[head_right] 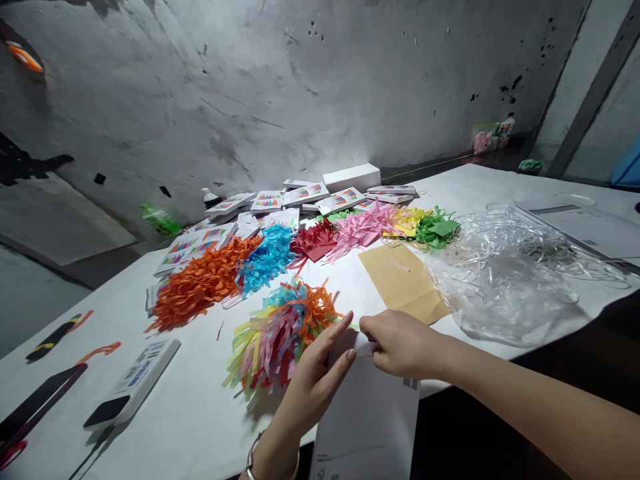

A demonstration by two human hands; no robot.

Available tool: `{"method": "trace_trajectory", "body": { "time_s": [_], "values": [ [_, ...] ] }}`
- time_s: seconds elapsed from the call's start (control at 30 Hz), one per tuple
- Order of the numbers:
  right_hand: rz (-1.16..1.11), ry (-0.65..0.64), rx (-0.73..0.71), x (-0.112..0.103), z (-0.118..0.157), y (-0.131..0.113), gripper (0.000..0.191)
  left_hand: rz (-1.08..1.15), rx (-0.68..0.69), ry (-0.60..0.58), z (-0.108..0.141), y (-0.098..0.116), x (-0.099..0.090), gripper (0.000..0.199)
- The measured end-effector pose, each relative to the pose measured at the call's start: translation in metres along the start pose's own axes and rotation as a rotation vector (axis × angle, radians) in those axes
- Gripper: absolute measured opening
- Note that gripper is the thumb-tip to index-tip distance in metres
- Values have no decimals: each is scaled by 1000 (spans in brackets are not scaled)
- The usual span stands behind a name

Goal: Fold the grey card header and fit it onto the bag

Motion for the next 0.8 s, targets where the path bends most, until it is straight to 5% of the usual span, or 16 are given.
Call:
{"method": "trace_trajectory", "body": {
  "time_s": [0.2, 0.8],
  "values": [
    [-71, -82, -13, 7, -3, 7, 26, 5, 29, 26, -1, -4, 5, 51],
    [-28, 3, -42, 7, 9, 9, 17, 14, -21, -6, -1, -8, 8, 53]
  ]
}}
Point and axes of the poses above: each hand's wrist, its own z-axis away from the middle knuckle, its own x-axis out of the palm, y = z × x, the point moved 5 cm from there along -z, towards the middle knuckle, and after that the axes turned 9 degrees about -y, right-handed, at the moved point
